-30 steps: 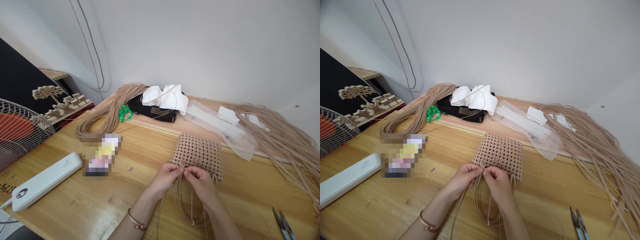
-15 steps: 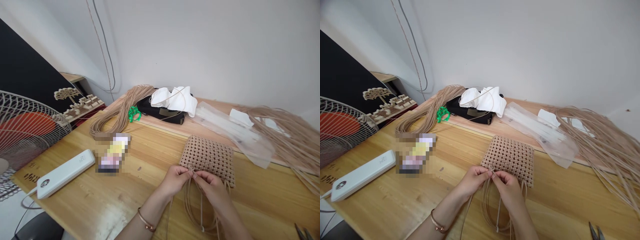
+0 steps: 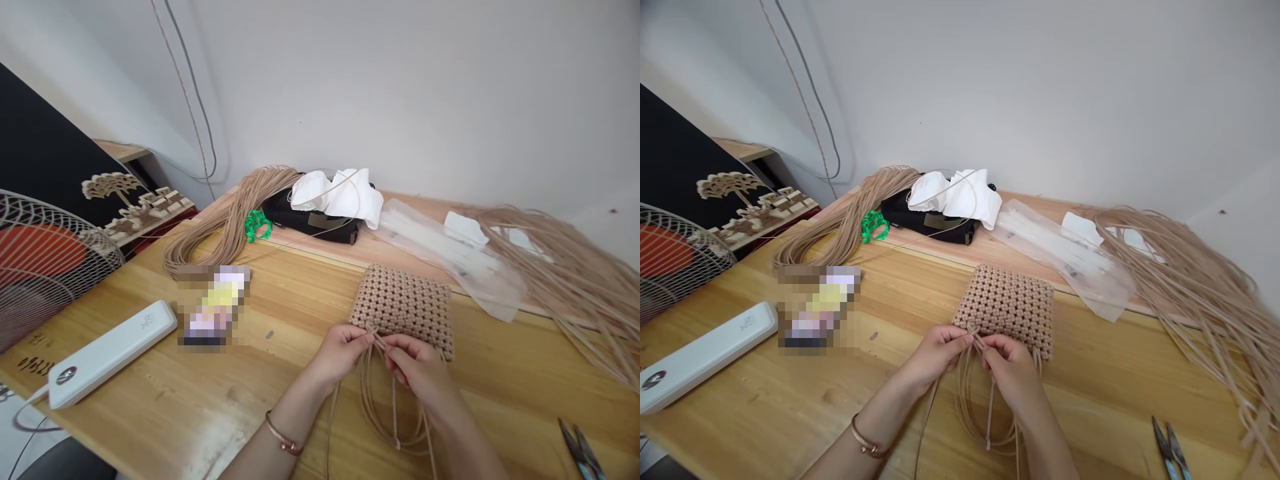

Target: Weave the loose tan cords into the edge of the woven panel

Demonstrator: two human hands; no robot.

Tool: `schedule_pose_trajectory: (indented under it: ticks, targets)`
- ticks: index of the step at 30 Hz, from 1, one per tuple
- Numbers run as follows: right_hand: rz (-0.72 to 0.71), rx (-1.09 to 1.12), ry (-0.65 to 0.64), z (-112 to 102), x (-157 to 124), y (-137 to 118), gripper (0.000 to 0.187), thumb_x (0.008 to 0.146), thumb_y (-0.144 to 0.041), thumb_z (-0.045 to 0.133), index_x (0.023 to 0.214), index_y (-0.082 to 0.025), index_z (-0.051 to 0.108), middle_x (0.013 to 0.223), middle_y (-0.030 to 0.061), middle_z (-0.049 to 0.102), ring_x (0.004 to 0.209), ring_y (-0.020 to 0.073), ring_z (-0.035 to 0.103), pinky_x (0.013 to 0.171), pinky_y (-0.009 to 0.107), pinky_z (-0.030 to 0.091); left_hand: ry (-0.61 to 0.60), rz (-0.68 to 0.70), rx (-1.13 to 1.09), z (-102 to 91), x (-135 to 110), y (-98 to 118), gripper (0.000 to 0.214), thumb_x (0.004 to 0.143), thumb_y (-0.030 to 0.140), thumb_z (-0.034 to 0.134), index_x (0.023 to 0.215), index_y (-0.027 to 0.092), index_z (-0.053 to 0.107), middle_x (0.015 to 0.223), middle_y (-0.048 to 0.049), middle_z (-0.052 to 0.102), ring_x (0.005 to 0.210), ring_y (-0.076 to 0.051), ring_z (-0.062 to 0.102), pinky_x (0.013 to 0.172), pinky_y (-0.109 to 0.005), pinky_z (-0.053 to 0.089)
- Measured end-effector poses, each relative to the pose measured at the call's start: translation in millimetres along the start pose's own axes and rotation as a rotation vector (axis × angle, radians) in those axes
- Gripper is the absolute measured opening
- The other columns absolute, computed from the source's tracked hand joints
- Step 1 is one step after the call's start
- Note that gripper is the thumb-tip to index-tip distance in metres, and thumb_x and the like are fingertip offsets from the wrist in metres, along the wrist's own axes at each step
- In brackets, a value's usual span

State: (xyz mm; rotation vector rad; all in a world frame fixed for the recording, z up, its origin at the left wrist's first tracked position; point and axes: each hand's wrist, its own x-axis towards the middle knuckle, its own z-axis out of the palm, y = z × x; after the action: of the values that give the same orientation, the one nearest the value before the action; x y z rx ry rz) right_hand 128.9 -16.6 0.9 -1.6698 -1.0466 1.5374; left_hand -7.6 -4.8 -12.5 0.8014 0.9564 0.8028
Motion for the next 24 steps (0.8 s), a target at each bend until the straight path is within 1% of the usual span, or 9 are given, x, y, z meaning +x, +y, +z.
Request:
schedule_pose_trajectory:
  ticks: [4, 7, 9, 14, 17, 21, 24]
  targets:
    - [-0.055, -0.058, -0.014, -1.8, -1.6, 0.1, 0.013, 0.064, -0.025, 0.052, 0.070, -0.016, 0.058, 0.049, -0.0055, 0.046, 0.037, 0.0042, 0.032, 0.037, 0.018, 0.022, -0.015, 0.008, 0.008, -0.7, 0.2, -0.4, 0.036, 0.062, 0.046, 0.062, 0.058, 0.010, 0.057, 0.036, 0.0097, 0.026, 0.035, -0.002, 0.016, 0.041, -0.023, 0.005]
    - [-0.098, -0.073, 0.013, -0.9, -3.7, 0.0, 0.013, 0.063, -0.024, 0.051, 0.071, -0.016, 0.058, 0.051, -0.0050, 0.048, 0.037, 0.0045, 0.033, 0.036, 0.018, 0.023, -0.003, 0.006, 0.017, -0.7, 0.2, -0.3, 0.038, 0.061, 0.047, 0.063, 0.061, 0.009, 0.059, 0.037, 0.0098, 0.026, 0.035, -0.002, 0.016, 0.040, -0.023, 0.005]
    - [-0.098, -0.068, 0.028, -0.5, -5.1, -0.6, 0.014, 0.061, -0.021, 0.050, 0.072, -0.017, 0.057, 0.052, -0.0051, 0.049, 0.036, 0.0047, 0.034, 0.036, 0.018, 0.024, 0.001, 0.004, 0.013, -0.6, 0.0, -0.1, 0.039, 0.061, 0.047, 0.063, 0.064, 0.009, 0.060, 0.037, 0.0100, 0.025, 0.035, -0.002, 0.016, 0.040, -0.023, 0.006]
    - [-0.061, -0.088, -0.009, -2.0, -5.9, -2.1, 0.019, 0.059, -0.017, 0.047, 0.077, -0.019, 0.055, 0.055, -0.0052, 0.052, 0.037, 0.0057, 0.040, 0.036, 0.018, 0.028, -0.005, 0.006, 0.006, -0.6, 0.1, 0.1, 0.039, 0.060, 0.048, 0.063, 0.064, 0.009, 0.059, 0.036, 0.0104, 0.025, 0.034, -0.002, 0.016, 0.040, -0.023, 0.006]
    - [-0.079, -0.094, 0.001, -1.9, -5.6, -0.8, 0.017, 0.060, -0.018, 0.047, 0.076, -0.019, 0.053, 0.055, -0.0056, 0.051, 0.036, 0.0056, 0.040, 0.036, 0.018, 0.027, -0.006, 0.005, 0.003, -0.9, 0.5, -0.1, 0.039, 0.060, 0.048, 0.063, 0.062, 0.010, 0.058, 0.036, 0.0104, 0.025, 0.034, -0.002, 0.016, 0.039, -0.023, 0.006]
    - [-0.125, -0.102, 0.026, -1.4, -5.8, 2.2, 0.010, 0.062, -0.019, 0.048, 0.071, -0.019, 0.053, 0.054, -0.0056, 0.050, 0.038, 0.0058, 0.038, 0.037, 0.018, 0.028, -0.010, 0.013, -0.001, -1.2, 1.1, -0.7, 0.037, 0.061, 0.046, 0.063, 0.061, 0.010, 0.058, 0.036, 0.0103, 0.026, 0.034, -0.002, 0.016, 0.040, -0.023, 0.006]
    - [-0.176, -0.196, 0.025, -3.5, -6.7, 1.8, 0.008, 0.065, -0.022, 0.051, 0.070, -0.018, 0.056, 0.059, -0.0026, 0.054, 0.047, 0.0088, 0.045, 0.043, 0.020, 0.033, 0.002, 0.009, -0.007, -0.9, 1.1, -0.6, 0.036, 0.061, 0.046, 0.063, 0.061, 0.010, 0.057, 0.036, 0.0104, 0.026, 0.034, -0.002, 0.017, 0.040, -0.023, 0.006]
